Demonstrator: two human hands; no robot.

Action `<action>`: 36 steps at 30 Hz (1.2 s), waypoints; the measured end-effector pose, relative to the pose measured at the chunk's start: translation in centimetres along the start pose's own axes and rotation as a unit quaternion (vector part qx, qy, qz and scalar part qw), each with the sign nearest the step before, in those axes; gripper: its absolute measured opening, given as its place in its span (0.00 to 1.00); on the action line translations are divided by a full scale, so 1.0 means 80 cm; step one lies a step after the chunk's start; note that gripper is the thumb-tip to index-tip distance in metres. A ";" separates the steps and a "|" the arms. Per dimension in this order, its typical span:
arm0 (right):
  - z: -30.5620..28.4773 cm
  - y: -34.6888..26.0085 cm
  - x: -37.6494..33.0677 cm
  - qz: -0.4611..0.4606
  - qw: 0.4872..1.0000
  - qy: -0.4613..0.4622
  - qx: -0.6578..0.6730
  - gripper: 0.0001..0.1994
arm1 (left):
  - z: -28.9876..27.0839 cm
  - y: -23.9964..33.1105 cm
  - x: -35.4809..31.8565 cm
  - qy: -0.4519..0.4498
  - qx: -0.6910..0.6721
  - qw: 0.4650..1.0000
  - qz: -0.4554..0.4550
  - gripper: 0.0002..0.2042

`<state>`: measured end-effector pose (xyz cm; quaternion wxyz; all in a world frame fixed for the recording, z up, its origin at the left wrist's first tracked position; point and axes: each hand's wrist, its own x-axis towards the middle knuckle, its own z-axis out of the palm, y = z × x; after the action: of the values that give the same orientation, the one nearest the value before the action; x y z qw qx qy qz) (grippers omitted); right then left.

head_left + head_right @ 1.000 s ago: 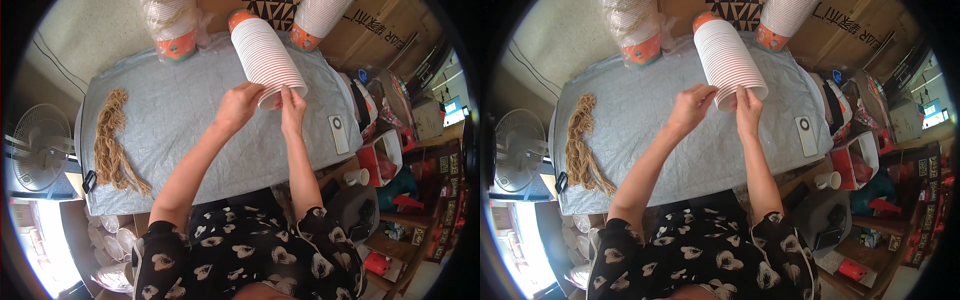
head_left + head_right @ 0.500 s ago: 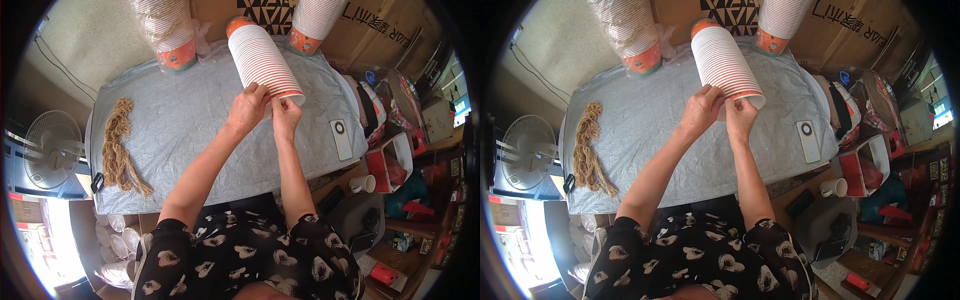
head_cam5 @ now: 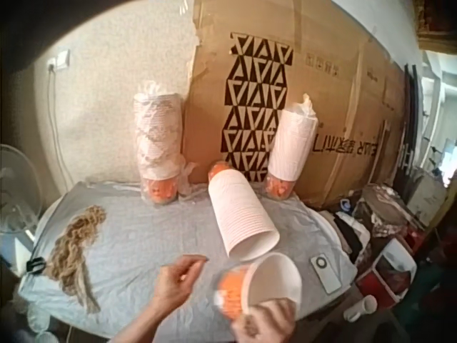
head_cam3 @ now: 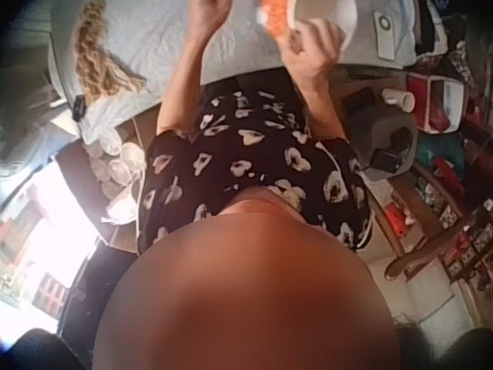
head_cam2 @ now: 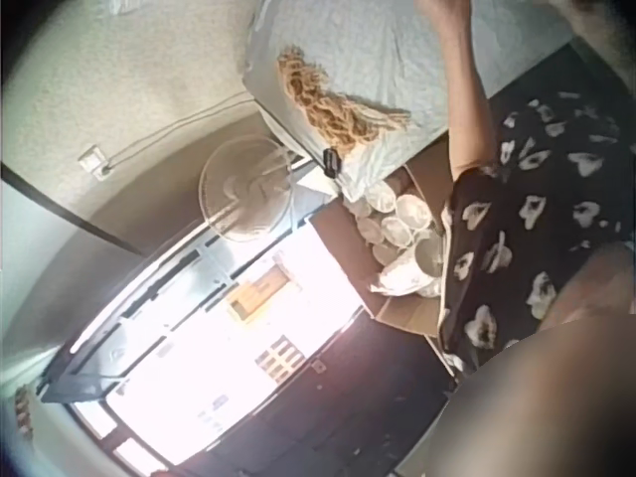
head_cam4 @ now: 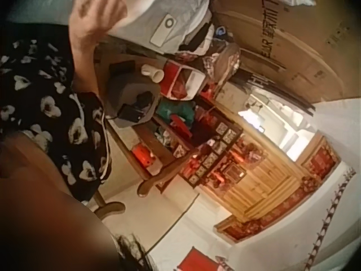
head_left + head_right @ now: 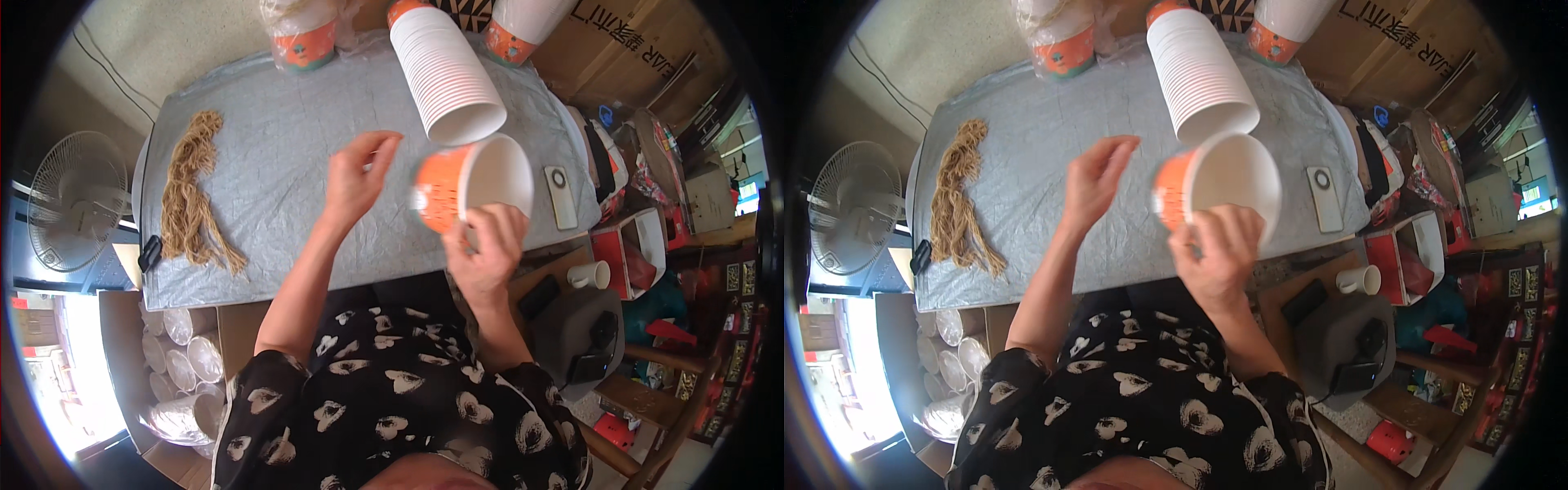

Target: Unpacking stacks of paper bowls from plastic sleeves and preparing string to attach to them.

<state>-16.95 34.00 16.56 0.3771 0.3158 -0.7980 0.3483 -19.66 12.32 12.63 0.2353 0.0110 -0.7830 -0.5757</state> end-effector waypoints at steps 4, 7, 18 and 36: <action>0.047 -0.050 -0.017 -0.061 0.995 -0.070 0.047 0.09 | -0.054 0.016 -0.074 0.038 -0.061 0.995 -0.067 0.20; 0.087 -0.080 -0.032 -0.087 0.987 -0.102 0.084 0.10 | -0.073 0.007 -0.106 0.061 -0.084 0.994 -0.042 0.22; 0.087 -0.031 -0.082 0.175 0.961 -0.073 0.200 0.25 | -0.120 -0.031 -0.140 0.126 -0.082 0.980 -0.131 0.24; 0.115 -0.027 -0.090 -0.075 0.952 -0.216 0.203 0.59 | -0.130 -0.075 -0.139 0.125 -0.390 0.863 -0.296 0.29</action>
<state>-15.06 27.25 6.97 0.1485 0.5126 -0.7465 0.3974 -7.35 4.16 5.57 0.1342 0.2216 -0.4189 -0.8703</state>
